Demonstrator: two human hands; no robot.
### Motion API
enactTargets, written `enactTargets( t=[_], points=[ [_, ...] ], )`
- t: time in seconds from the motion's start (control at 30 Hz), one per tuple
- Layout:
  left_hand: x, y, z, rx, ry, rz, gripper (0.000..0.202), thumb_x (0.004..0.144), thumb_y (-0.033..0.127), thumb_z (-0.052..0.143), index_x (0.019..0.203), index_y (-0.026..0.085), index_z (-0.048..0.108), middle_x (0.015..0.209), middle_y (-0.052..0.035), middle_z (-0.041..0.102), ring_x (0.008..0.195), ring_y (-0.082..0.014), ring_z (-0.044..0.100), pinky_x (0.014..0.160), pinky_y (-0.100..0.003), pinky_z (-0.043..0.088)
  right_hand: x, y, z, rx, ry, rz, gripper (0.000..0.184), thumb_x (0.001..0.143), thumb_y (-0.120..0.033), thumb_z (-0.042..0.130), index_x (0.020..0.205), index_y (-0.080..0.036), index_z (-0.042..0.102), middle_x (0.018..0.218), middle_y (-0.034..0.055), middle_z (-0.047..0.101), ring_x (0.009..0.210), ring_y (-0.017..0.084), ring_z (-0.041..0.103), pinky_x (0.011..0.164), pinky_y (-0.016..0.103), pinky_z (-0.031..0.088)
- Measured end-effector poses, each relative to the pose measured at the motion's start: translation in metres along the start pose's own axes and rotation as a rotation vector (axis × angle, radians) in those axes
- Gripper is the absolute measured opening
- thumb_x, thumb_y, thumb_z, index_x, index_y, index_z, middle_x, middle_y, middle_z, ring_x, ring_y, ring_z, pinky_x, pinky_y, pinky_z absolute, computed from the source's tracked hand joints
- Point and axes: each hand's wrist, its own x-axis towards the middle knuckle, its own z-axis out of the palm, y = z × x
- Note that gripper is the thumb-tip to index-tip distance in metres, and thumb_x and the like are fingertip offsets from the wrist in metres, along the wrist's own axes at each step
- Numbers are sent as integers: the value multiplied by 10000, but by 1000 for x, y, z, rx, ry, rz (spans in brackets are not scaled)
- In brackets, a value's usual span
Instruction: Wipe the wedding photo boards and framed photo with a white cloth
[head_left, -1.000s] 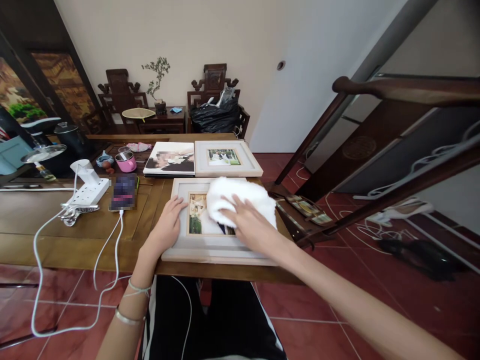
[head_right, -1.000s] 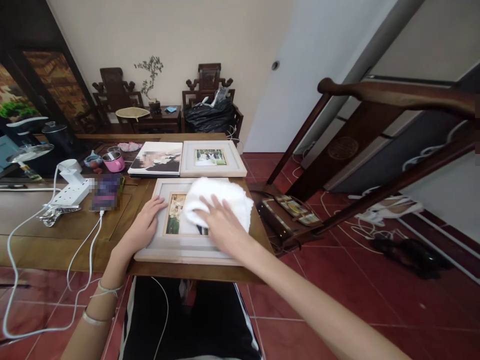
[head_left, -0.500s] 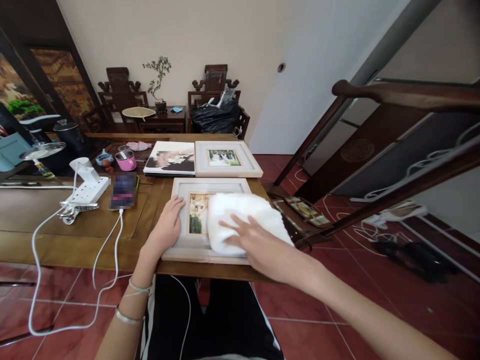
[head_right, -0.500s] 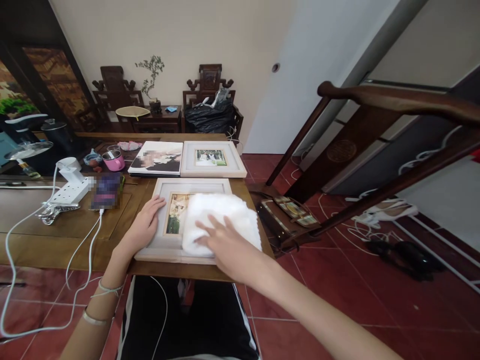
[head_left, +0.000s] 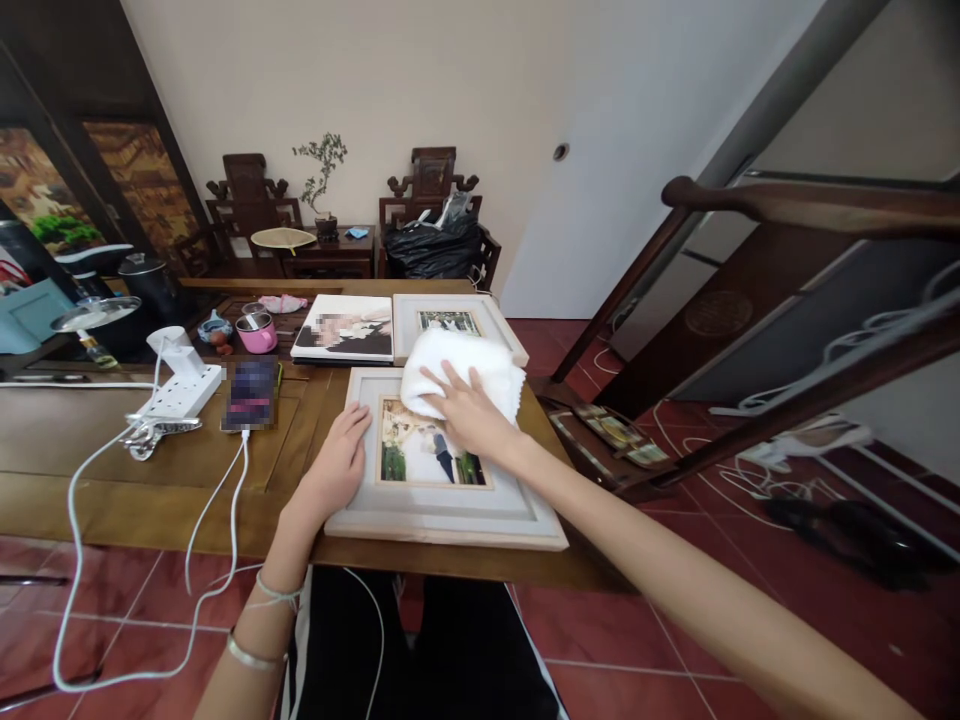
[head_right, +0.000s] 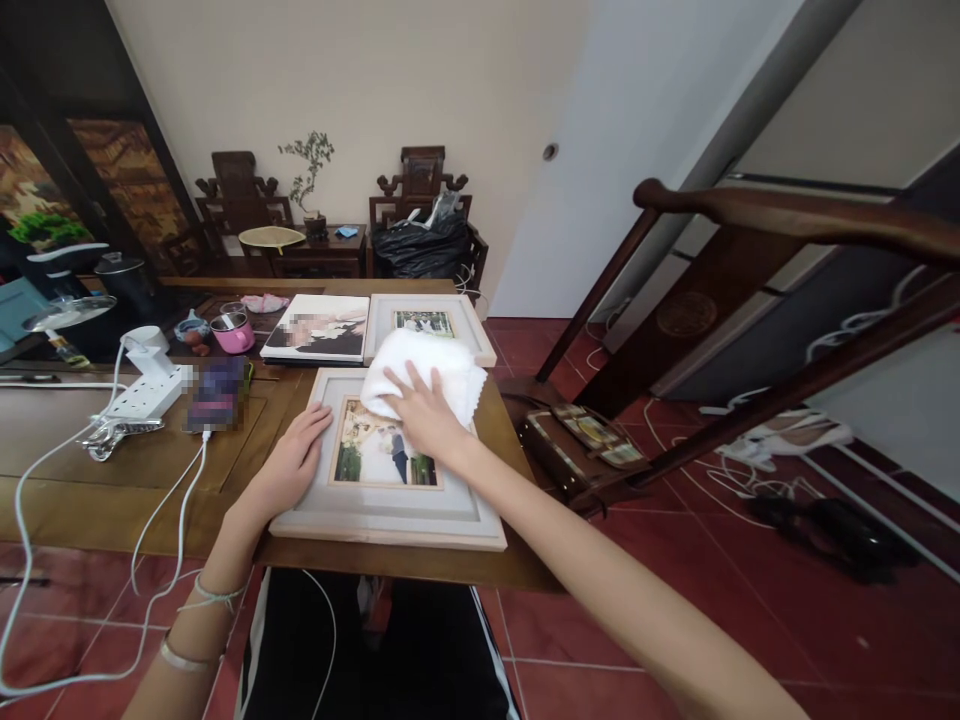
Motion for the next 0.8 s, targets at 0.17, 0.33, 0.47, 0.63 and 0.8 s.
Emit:
enactTargets(
  t=[0.17,0.33,0.47,0.63,0.8],
  points=[
    [0,0,1,-18,16,10,430,853,106,328,1256,80,476,1339,-160,457,1318,-237,317,1095,-469,269,-21,-25,-14,65,-124,-126,644,644,87,399,1224,-157,536,1465,105,266,1343,378,131,1002,646,213],
    [0,-1,2,-22,33,4,453,826,83,340,1257,76,478,1340,-165,451,1320,-239,315,1101,-456,262,-79,-63,-52,288,-284,-286,683,604,81,379,1182,-233,566,1460,35,292,1355,307,153,1042,564,247],
    [0,-4,3,-6,20,16,472,813,57,327,1262,77,470,1348,-165,443,1323,-239,307,1097,-469,264,-92,-73,-57,377,-285,-322,659,620,65,378,1185,-224,556,1472,20,265,1363,278,132,1072,534,219],
    [-1,-4,2,-2,8,23,471,827,66,313,1276,83,455,1349,-163,440,1324,-237,304,1098,-464,262,-48,-53,-29,244,-163,-172,739,616,90,380,1278,-225,473,1490,43,208,1364,306,92,1051,589,195],
    [-1,-2,2,-34,23,7,438,878,130,303,1296,110,432,1374,-145,411,1330,-225,293,1103,-446,254,6,-33,-11,56,-46,-82,669,677,91,381,1280,-184,471,1499,66,157,1352,370,91,994,652,236]
  ],
)
